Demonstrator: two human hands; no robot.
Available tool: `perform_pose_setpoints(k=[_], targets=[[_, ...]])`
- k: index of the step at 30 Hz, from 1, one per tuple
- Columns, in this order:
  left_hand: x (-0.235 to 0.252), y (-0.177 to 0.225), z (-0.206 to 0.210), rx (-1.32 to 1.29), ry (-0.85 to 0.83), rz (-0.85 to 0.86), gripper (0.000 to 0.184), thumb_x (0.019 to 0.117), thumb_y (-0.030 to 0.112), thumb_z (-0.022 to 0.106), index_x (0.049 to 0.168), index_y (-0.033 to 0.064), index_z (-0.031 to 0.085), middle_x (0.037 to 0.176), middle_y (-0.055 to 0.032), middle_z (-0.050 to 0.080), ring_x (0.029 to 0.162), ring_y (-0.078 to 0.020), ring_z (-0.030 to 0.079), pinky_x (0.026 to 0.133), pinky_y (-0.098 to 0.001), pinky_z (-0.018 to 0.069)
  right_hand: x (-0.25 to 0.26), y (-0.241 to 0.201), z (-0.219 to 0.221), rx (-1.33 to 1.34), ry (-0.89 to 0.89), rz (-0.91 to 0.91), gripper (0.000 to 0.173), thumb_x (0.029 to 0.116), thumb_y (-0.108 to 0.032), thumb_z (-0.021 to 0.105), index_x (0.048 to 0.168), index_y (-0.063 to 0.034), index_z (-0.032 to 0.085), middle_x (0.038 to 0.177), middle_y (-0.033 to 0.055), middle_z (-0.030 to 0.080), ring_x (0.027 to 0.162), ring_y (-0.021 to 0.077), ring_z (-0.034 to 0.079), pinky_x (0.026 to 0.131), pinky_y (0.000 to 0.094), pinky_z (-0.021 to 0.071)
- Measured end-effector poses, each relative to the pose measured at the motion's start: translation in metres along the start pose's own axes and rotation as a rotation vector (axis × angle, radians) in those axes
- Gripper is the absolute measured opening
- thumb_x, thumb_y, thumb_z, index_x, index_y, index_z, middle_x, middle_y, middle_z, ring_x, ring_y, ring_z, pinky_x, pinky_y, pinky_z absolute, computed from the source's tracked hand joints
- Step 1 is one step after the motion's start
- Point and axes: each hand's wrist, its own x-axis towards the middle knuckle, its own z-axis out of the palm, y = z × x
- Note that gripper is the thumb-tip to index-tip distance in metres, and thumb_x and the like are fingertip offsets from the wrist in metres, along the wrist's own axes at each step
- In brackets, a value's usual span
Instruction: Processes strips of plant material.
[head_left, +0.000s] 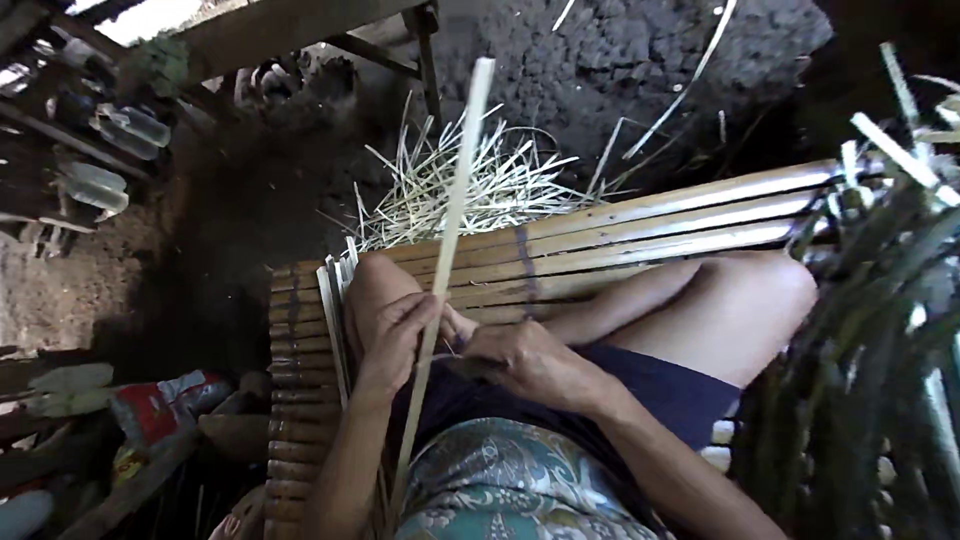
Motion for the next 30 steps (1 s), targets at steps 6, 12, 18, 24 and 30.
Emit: perform_pose_setpoints(k=[6,12,18,24,30], targets=[[0.053,0.0,-0.047,0.144,0.292,0.052,0.028,0.1091,0.02,0.047,0.122,-0.0007,0.06,0.087,-0.0018,0.063,0.064,-0.0066,0.061,0.061,-0.0234,0.0564,-0.052,-0.014,0.011,0.424,-0.395,-0.129,0.026,0.1024,-0.023,0.059,0.093,-0.0029,0.072,0.083,0.0079,0.068,0.075,0.0142,0.066,0.068,0.0292,0.0554],[0.014,-0.019,-0.081,0.2,0.143,-0.287,0.024,0.1091,0.019,0.046,0.125,0.0043,0.057,0.086,-0.001,0.059,0.055,-0.0042,0.051,0.05,-0.0182,0.0471,-0.083,-0.009,-0.089,0.911,0.213,-0.052,0.021,0.1014,-0.035,0.061,0.089,-0.0221,0.072,0.075,-0.0134,0.067,0.065,-0.0054,0.061,0.059,0.0121,0.0514],[-0.092,-0.068,-0.067,0.026,0.023,-0.441,0.02,0.106,0.007,0.043,0.106,0.0045,0.062,0.076,0.0052,0.066,0.067,-0.0048,0.065,0.067,-0.022,0.0578,0.042,0.026,-0.147,0.277,0.969,0.129,0.009,0.105,-0.019,0.052,0.102,-0.0166,0.06,0.067,-0.0136,0.06,0.054,0.0007,0.057,0.054,0.0211,0.055],[-0.131,-0.095,-0.084,0.565,-0.123,-0.561,0.022,0.1027,0.017,0.06,0.111,-0.0015,0.07,0.099,-0.0074,0.069,0.09,-0.011,0.063,0.085,-0.0316,0.0522,0.079,0.074,-0.111,-0.447,0.102,0.96,0.047,0.1011,-0.032,0.066,0.123,0.0092,0.06,0.111,0.0381,0.063,0.106,0.0578,0.062,0.087,0.0742,0.0455],[-0.088,-0.042,-0.058,1.081,-0.056,-0.453,0.045,0.102,0.037,0.062,0.129,0.001,0.066,0.127,-0.0219,0.065,0.116,-0.0369,0.065,0.102,-0.0558,0.0496,0.039,0.058,-0.109,-0.368,0.118,0.894,0.052,0.0964,-0.03,0.073,0.132,0.0051,0.06,0.125,0.0336,0.06,0.109,0.0513,0.061,0.09,0.0698,0.0471]])
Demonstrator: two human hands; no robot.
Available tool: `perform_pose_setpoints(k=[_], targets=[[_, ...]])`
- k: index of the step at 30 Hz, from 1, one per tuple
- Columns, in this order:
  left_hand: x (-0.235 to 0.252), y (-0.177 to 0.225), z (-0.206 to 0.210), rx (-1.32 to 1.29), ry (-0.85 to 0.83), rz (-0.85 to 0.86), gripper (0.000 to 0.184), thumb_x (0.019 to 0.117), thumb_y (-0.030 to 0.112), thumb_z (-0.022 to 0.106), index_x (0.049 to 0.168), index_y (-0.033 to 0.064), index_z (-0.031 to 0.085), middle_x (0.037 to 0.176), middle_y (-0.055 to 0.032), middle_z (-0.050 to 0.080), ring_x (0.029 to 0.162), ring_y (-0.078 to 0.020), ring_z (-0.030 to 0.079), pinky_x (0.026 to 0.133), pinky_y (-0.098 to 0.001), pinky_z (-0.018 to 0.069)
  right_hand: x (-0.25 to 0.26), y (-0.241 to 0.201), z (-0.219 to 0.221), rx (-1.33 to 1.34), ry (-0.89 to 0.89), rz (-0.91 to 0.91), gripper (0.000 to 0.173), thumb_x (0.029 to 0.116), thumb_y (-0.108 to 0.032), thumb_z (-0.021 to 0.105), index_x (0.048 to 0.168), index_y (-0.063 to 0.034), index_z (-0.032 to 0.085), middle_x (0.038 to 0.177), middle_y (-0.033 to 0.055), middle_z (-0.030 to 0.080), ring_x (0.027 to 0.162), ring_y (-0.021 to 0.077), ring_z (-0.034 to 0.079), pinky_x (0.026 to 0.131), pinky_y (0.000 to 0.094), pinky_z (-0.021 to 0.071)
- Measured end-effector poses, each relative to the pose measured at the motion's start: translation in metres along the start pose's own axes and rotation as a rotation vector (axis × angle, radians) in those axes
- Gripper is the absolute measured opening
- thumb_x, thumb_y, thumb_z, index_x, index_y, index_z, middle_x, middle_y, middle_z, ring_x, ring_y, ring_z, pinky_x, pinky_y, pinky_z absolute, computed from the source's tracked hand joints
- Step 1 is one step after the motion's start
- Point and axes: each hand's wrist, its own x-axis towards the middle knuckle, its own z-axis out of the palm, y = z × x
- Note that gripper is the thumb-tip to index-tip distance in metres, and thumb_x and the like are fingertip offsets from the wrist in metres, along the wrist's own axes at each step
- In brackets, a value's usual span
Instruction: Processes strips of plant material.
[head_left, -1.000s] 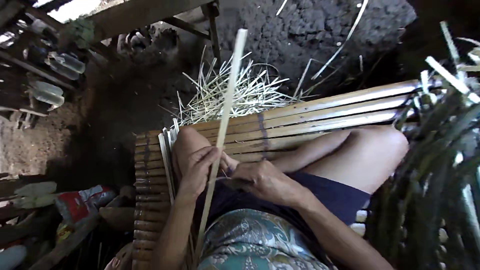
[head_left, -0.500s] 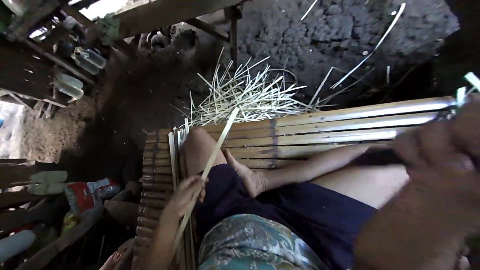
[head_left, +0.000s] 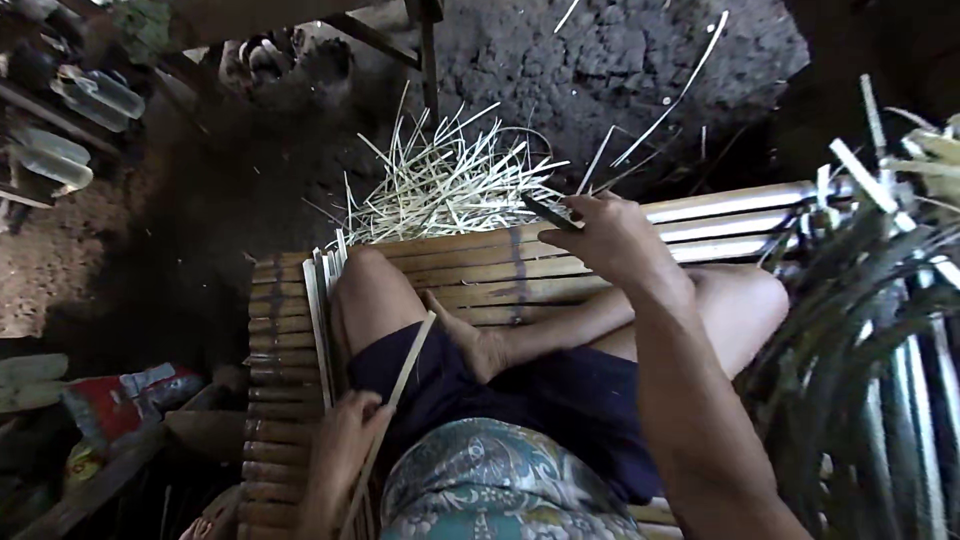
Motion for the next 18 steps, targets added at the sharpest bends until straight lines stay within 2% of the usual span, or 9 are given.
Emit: perform_pose_setpoints(k=[2,4,5,8,10,11,14,16,18], targets=[[0.022,0.024,0.0,-0.095,0.179,0.165,0.046,0.1032,0.034,0.06,0.134,0.0006,0.062,0.124,-0.02,0.066,0.11,-0.0331,0.066,0.096,-0.0511,0.053,-0.016,-0.003,-0.007,0.121,0.008,-0.099,0.032,0.1015,-0.025,0.066,0.122,0.0003,0.068,0.106,0.0216,0.067,0.084,0.0339,0.066,0.076,0.0546,0.0538],[0.05,0.042,0.008,-0.154,0.179,0.253,0.051,0.1062,0.034,0.054,0.145,0.0008,0.052,0.13,-0.021,0.064,0.114,-0.0344,0.065,0.1,-0.052,0.0509,-0.028,-0.004,-0.003,0.431,-0.032,-0.167,0.02,0.1026,-0.019,0.061,0.115,-0.0074,0.072,0.082,0.0001,0.067,0.057,0.0063,0.055,0.053,0.0256,0.0479],[0.061,0.048,0.012,-0.2,0.15,0.28,0.049,0.1078,0.031,0.051,0.146,0.0014,0.051,0.129,-0.0204,0.064,0.115,-0.0338,0.064,0.102,-0.0516,0.0487,-0.032,-0.004,0.003,0.679,-0.095,-0.188,0.019,0.1009,-0.013,0.058,0.114,-0.0095,0.071,0.075,-0.0061,0.064,0.052,0.0,0.052,0.048,0.0172,0.0468],[0.078,0.054,0.025,-0.373,0.122,0.357,0.035,0.1071,0.022,0.053,0.135,0.0039,0.063,0.12,-0.0164,0.068,0.109,-0.0255,0.066,0.098,-0.043,0.0517,-0.041,-0.007,0.025,1.155,-0.333,-0.14,0.03,0.1008,-0.014,0.046,0.122,-0.0188,0.066,0.068,-0.0107,0.056,0.054,0.0007,0.052,0.051,0.0174,0.0481],[0.08,0.052,0.031,-0.422,0.103,0.384,0.033,0.1045,0.022,0.059,0.131,0.0037,0.065,0.114,-0.0149,0.065,0.1,-0.0223,0.064,0.089,-0.0389,0.0535,-0.048,-0.011,0.036,1.256,-0.489,-0.015,0.039,0.1092,-0.022,0.033,0.139,-0.0251,0.057,0.077,-0.006,0.06,0.062,0.0057,0.059,0.058,0.0225,0.0541],[0.079,0.051,0.032,-0.402,0.073,0.37,0.035,0.1053,0.024,0.058,0.133,0.0038,0.064,0.119,-0.0159,0.064,0.104,-0.0244,0.064,0.092,-0.0414,0.0533,-0.053,-0.014,0.04,1.274,-0.559,0.061,0.041,0.112,-0.031,0.027,0.144,-0.029,0.053,0.083,-0.0027,0.064,0.065,0.0089,0.064,0.06,0.0263,0.059],[0.079,0.049,0.033,-0.394,-0.002,0.324,0.034,0.106,0.022,0.057,0.133,0.0015,0.063,0.123,-0.0169,0.064,0.11,-0.027,0.063,0.097,-0.0457,0.0511,-0.06,-0.017,0.055,1.272,-0.781,0.157,0.054,0.1087,-0.054,0.017,0.152,-0.0326,0.039,0.089,0.0043,0.072,0.059,0.0129,0.067,0.053,0.0281,0.0597],[0.071,0.048,0.032,-0.553,0.016,0.323,0.027,0.1027,0.019,0.062,0.123,0.0017,0.066,0.112,-0.0105,0.068,0.096,-0.0169,0.066,0.088,-0.0362,0.0549,-0.064,-0.016,0.061,1.238,-0.899,0.174,0.065,0.1047,-0.063,0.012,0.153,-0.0279,0.036,0.078,0.0036,0.069,0.046,0.0097,0.059,0.043,0.0235,0.054],[0.052,0.051,0.027,-0.839,-0.012,0.364,0.017,0.0993,0.008,0.063,0.114,-0.0004,0.066,0.087,-0.0032,0.067,0.069,-0.0071,0.063,0.067,-0.0232,0.0569,-0.072,-0.017,0.061,1.249,-0.985,0.191,0.079,0.0982,-0.076,0.014,0.148,-0.0228,0.045,0.069,0.0022,0.065,0.04,0.0069,0.054,0.037,0.0199,0.0487]])
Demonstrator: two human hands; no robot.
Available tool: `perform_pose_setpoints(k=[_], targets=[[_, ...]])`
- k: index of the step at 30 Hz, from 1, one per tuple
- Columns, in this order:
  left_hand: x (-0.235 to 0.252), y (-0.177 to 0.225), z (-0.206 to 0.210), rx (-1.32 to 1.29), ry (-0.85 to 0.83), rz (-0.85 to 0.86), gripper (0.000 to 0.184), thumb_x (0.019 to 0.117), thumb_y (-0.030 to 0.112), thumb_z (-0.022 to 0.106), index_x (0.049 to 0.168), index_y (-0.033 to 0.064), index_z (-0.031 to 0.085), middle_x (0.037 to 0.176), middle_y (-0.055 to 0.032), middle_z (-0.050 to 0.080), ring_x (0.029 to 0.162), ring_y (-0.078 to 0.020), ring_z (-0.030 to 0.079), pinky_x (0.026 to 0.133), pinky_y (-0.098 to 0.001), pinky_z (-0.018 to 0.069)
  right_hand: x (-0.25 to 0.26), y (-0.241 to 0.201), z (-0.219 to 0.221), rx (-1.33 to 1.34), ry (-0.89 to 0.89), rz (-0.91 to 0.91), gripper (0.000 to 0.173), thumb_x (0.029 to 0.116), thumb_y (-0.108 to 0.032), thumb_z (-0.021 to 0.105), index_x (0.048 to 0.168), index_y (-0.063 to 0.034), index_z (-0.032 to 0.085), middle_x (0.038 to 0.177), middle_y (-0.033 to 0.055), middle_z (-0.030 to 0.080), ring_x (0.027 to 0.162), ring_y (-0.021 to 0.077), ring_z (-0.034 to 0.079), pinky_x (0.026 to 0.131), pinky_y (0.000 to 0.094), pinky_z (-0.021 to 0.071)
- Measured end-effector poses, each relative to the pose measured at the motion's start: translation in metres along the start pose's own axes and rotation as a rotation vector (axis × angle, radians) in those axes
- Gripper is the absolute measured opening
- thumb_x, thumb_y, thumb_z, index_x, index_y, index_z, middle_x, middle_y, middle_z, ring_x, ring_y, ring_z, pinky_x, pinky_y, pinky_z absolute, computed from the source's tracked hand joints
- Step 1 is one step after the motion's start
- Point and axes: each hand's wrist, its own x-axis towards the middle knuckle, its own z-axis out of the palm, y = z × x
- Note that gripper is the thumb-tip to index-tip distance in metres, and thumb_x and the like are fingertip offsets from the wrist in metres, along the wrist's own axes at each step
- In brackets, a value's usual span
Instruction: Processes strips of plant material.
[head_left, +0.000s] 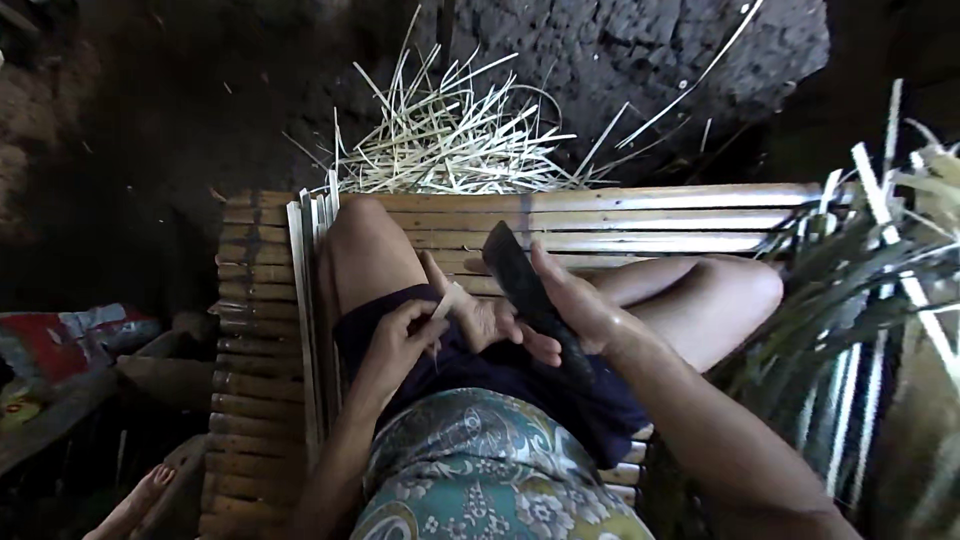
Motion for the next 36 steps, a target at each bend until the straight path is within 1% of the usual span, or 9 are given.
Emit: perform_pose_setpoints(k=[3,5,7,20,23,26,31,34,36], targets=[[-0.032,0.025,0.008,-0.332,-0.054,0.02,0.015,0.0972,0.0,0.059,0.109,0.0047,0.066,0.071,0.0046,0.065,0.057,-0.0015,0.06,0.057,-0.0172,0.0545,-0.012,0.003,0.012,0.072,-0.142,0.071,0.084,0.0911,-0.084,0.024,0.132,-0.0185,0.058,0.061,-0.0025,0.058,0.041,0.0045,0.055,0.037,0.0184,0.0486],[-0.046,0.03,0.014,-0.421,-0.088,0.063,0.012,0.0984,0.005,0.06,0.105,0.0118,0.068,0.073,0.0079,0.066,0.058,0.0021,0.059,0.056,-0.014,0.0519,-0.02,0.004,0.02,0.109,-0.27,0.131,0.08,0.0849,-0.088,0.034,0.097,-0.0146,0.062,0.056,-0.0063,0.053,0.041,0.0033,0.056,0.038,0.019,0.05],[-0.054,0.033,0.021,-0.451,-0.076,0.085,0.015,0.0992,0.008,0.062,0.109,0.0149,0.071,0.08,0.0079,0.068,0.058,0.0044,0.056,0.054,-0.0117,0.0491,-0.027,0.003,0.025,0.126,-0.387,0.144,0.074,0.088,-0.085,0.036,0.081,-0.0146,0.06,0.053,-0.0088,0.051,0.041,0.0014,0.057,0.039,0.0179,0.0504],[-0.059,0.035,0.033,-0.409,0.02,0.138,0.025,0.0991,0.012,0.064,0.121,0.0154,0.074,0.086,0.0056,0.065,0.057,0.0028,0.051,0.051,-0.0118,0.0458,-0.036,-0.006,0.027,0.117,-0.414,0.138,0.058,0.0943,-0.074,0.045,0.095,-0.0157,0.053,0.055,-0.0094,0.05,0.041,-0.0005,0.055,0.041,0.0159,0.0516],[-0.06,0.036,0.034,-0.396,0.041,0.149,0.025,0.0983,0.011,0.065,0.121,0.0153,0.074,0.086,0.0059,0.064,0.057,0.003,0.051,0.051,-0.0115,0.0458,-0.035,-0.006,0.027,0.104,-0.411,0.148,0.063,0.094,-0.075,0.044,0.084,-0.0139,0.055,0.052,-0.0096,0.046,0.039,-0.0008,0.054,0.039,0.0159,0.0499],[-0.061,0.036,0.035,-0.402,0.053,0.158,0.024,0.0983,0.01,0.065,0.12,0.0157,0.075,0.086,0.0062,0.065,0.057,0.0033,0.051,0.051,-0.0112,0.0458,-0.034,-0.007,0.028,0.104,-0.398,0.165,0.063,0.0936,-0.076,0.043,0.086,-0.0145,0.054,0.051,-0.0098,0.046,0.039,-0.0011,0.054,0.039,0.0158,0.0497],[-0.062,0.034,0.034,-0.421,0.042,0.165,0.014,0.098,0.012,0.066,0.107,0.0174,0.076,0.086,0.0069,0.066,0.057,0.0042,0.052,0.052,-0.0112,0.0464,-0.038,-0.009,0.035,0.079,-0.296,0.159,0.058,0.0942,-0.074,0.046,0.1,-0.0166,0.052,0.051,-0.0093,0.046,0.036,-0.0013,0.05,0.037,0.0137,0.0465],[-0.062,0.033,0.034,-0.43,0.014,0.182,0.008,0.098,0.015,0.067,0.094,0.017,0.073,0.085,0.0071,0.065,0.058,0.0048,0.052,0.052,-0.011,0.0472,-0.039,-0.01,0.035,0.056,-0.313,0.132,0.059,0.0959,-0.072,0.046,0.093,-0.0134,0.053,0.05,-0.0091,0.043,0.035,-0.0018,0.049,0.036,0.0136,0.0457],[-0.063,0.032,0.033,-0.45,-0.015,0.19,0.008,0.0981,0.017,0.067,0.094,0.0167,0.074,0.085,0.0073,0.065,0.058,0.0049,0.052,0.052,-0.0112,0.0473,-0.039,-0.01,0.031,0.014,-0.403,0.092,0.056,0.0975,-0.069,0.043,0.1,-0.0133,0.049,0.054,-0.0102,0.043,0.038,-0.0036,0.048,0.038,0.0132,0.0474]])
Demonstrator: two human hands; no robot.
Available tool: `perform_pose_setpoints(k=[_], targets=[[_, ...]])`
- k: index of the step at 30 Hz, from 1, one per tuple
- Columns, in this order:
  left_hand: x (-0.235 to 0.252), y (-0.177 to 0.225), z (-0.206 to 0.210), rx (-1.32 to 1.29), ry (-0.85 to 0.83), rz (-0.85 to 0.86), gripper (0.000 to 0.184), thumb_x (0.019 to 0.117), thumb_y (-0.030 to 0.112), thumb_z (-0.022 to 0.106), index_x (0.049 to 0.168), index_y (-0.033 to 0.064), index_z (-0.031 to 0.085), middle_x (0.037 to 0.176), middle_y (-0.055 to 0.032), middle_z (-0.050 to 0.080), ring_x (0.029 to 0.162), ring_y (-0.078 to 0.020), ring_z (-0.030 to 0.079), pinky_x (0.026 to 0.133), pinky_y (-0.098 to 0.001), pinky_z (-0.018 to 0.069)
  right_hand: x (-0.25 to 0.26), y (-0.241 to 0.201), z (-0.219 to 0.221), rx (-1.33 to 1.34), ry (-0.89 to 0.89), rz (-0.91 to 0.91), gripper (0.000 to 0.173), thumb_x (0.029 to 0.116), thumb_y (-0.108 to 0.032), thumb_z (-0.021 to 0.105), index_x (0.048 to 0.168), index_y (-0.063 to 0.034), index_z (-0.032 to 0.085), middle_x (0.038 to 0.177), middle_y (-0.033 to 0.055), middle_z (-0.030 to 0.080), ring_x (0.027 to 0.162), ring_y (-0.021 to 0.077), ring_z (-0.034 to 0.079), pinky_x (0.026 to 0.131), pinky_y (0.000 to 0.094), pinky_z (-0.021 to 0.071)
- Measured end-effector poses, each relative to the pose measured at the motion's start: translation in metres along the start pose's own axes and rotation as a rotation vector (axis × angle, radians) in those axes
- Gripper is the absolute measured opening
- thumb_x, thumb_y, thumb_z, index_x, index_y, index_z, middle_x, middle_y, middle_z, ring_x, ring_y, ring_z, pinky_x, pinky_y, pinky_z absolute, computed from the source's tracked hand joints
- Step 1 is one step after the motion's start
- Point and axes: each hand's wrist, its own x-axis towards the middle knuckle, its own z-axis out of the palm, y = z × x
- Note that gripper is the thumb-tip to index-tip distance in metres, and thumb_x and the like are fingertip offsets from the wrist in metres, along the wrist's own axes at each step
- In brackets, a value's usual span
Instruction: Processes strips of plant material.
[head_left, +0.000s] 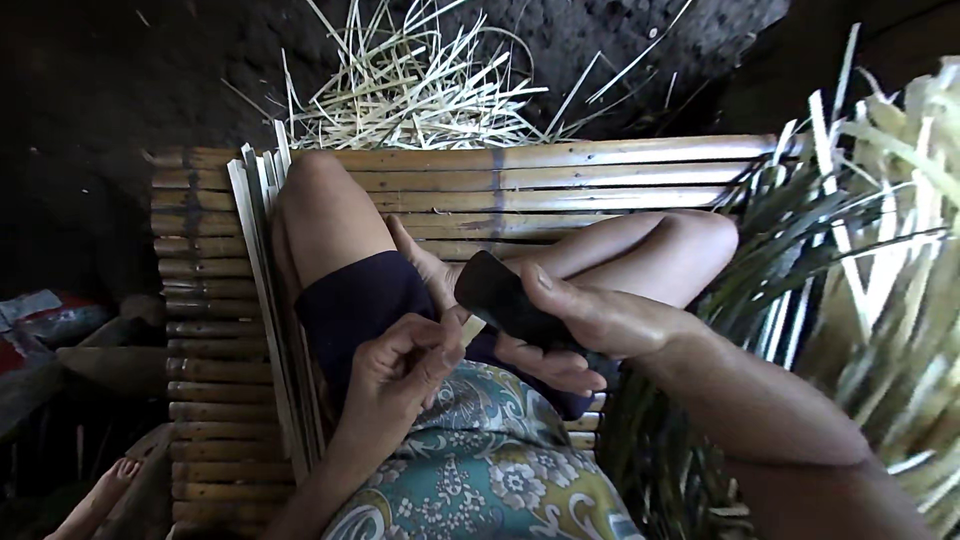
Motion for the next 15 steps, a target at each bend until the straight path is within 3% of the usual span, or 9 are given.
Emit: perform_pose_setpoints(k=[7,11,13,15], targets=[[-0.002,-0.001,-0.001,-0.013,-0.016,0.005,0.009,0.0987,0.02,0.067,0.094,0.0174,0.074,0.085,0.0084,0.065,0.059,0.0055,0.052,0.053,-0.0106,0.0464,0.012,0.016,0.005,0.019,-0.043,-0.043,0.066,0.0924,-0.078,0.04,0.08,-0.0145,0.055,0.052,-0.0127,0.044,0.04,-0.0034,0.051,0.038,0.0137,0.047],[-0.002,-0.002,0.001,-0.002,0.0,0.017,0.01,0.0987,0.015,0.066,0.096,0.0162,0.075,0.085,0.0076,0.066,0.058,0.0051,0.052,0.052,-0.0107,0.0457,0.022,0.02,0.008,0.089,-0.016,-0.012,0.072,0.0901,-0.082,0.038,0.084,-0.0121,0.055,0.05,-0.0096,0.043,0.037,-0.0002,0.051,0.036,0.0165,0.047],[-0.001,-0.001,0.002,0.02,0.011,0.011,0.008,0.0993,0.015,0.065,0.096,0.016,0.072,0.084,0.007,0.066,0.058,0.0045,0.052,0.052,-0.0112,0.0462,0.02,0.014,0.006,0.041,0.058,-0.061,0.066,0.0914,-0.078,0.042,0.099,-0.0133,0.056,0.057,-0.0052,0.051,0.04,0.0033,0.056,0.038,0.0194,0.0516],[0.002,0.004,-0.004,0.058,-0.045,0.024,0.011,0.1009,0.016,0.063,0.104,0.0138,0.073,0.091,0.0039,0.067,0.061,0.0009,0.058,0.055,-0.0148,0.0524,0.012,0.002,0.004,-0.378,0.183,-0.169,0.065,0.0987,-0.071,0.038,0.132,-0.0177,0.051,0.075,-0.0052,0.063,0.056,0.0015,0.061,0.05,0.0165,0.0551]])
